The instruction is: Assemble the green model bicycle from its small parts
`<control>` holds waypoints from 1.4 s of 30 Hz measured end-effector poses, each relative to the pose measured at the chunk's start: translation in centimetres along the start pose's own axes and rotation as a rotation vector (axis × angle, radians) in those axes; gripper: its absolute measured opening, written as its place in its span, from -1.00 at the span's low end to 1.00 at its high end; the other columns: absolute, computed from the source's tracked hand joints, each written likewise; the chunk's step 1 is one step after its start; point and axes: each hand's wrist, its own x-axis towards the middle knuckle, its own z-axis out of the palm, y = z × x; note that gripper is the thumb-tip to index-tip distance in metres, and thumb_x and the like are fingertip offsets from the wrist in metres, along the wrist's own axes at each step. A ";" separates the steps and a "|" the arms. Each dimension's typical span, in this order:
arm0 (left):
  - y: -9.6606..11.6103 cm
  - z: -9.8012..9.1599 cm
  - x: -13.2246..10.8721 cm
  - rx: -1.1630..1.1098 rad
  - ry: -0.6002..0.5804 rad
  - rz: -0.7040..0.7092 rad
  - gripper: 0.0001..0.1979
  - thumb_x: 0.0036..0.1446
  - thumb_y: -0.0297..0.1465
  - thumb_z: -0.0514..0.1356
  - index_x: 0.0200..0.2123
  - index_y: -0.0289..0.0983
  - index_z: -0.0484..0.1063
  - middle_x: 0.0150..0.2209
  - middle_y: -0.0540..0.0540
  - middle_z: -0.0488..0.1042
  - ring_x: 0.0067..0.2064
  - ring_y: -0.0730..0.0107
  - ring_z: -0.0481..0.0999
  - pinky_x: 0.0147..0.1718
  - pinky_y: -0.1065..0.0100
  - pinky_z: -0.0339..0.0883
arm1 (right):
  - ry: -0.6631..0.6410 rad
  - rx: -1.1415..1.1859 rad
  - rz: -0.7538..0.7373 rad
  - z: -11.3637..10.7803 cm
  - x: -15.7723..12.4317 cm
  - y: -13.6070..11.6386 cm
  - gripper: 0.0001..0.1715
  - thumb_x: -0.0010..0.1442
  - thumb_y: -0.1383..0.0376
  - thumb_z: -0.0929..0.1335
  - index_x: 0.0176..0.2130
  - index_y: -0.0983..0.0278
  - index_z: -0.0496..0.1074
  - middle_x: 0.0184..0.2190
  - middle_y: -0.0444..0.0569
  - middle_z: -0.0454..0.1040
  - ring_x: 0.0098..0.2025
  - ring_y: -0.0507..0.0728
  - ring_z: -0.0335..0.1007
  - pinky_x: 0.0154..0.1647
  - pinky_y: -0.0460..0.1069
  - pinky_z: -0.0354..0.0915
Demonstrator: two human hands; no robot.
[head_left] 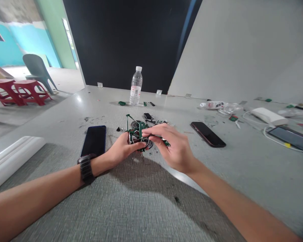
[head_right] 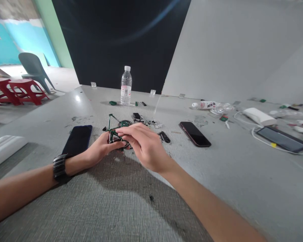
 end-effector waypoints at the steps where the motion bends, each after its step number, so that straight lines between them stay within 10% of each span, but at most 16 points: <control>1: 0.0 0.0 0.0 -0.009 -0.001 0.002 -0.76 0.14 -0.26 0.26 -0.37 -0.35 0.43 -0.47 -0.06 0.45 -0.43 0.42 0.38 -0.44 0.38 0.23 | 0.018 -0.008 0.019 0.0 0.0 0.0 -0.76 0.30 0.45 0.34 -0.07 0.20 0.44 -0.24 -0.08 0.56 -0.17 0.08 0.45 -0.14 0.03 0.40; 6: 0.6 0.2 -0.2 0.039 -0.038 -0.016 -0.76 0.13 -0.28 0.26 -0.46 -0.33 0.38 -0.51 -0.02 0.41 -0.47 0.46 0.33 -0.47 0.39 0.21 | 0.092 -0.060 0.083 0.2 -0.2 0.2 -0.89 0.22 0.33 0.44 -0.23 0.20 0.43 -0.35 -0.13 0.52 -0.31 0.06 0.43 -0.29 -0.01 0.37; 14: 0.1 0.0 -0.2 0.009 -0.011 0.000 -0.76 0.15 -0.26 0.26 -0.33 -0.36 0.42 -0.43 -0.08 0.46 -0.42 0.43 0.38 -0.43 0.38 0.24 | -0.052 -0.038 -0.056 -0.2 -0.2 0.4 -0.55 0.34 0.47 0.26 0.17 0.16 0.33 -0.16 -0.05 0.56 -0.09 0.12 0.45 -0.06 0.10 0.40; 22: 0.4 0.2 -0.1 0.026 -0.017 -0.009 -0.75 0.15 -0.27 0.26 -0.40 -0.35 0.40 -0.49 -0.04 0.42 -0.45 0.45 0.35 -0.47 0.41 0.20 | 0.023 -0.053 0.044 -0.1 -0.3 0.4 -0.93 0.26 0.37 0.40 -0.21 0.22 0.44 -0.33 -0.09 0.54 -0.26 0.08 0.45 -0.25 0.01 0.40; 32: 0.4 0.2 -0.2 0.005 -0.002 -0.017 -0.76 0.14 -0.27 0.27 -0.36 -0.35 0.41 -0.45 -0.07 0.46 -0.44 0.43 0.38 -0.44 0.38 0.25 | -0.029 -0.053 -0.055 -0.2 -0.3 0.5 -0.59 0.33 0.46 0.29 0.11 0.16 0.37 -0.18 -0.05 0.56 -0.12 0.12 0.44 -0.09 0.10 0.42; 42: 0.2 0.1 -0.2 0.006 -0.005 0.021 -0.76 0.15 -0.27 0.27 -0.32 -0.36 0.43 -0.43 -0.08 0.46 -0.41 0.42 0.40 -0.44 0.39 0.26 | -0.013 -0.020 0.044 -0.2 -0.2 0.3 -0.82 0.31 0.42 0.32 -0.15 0.20 0.48 -0.29 -0.06 0.54 -0.24 0.07 0.46 -0.22 0.01 0.44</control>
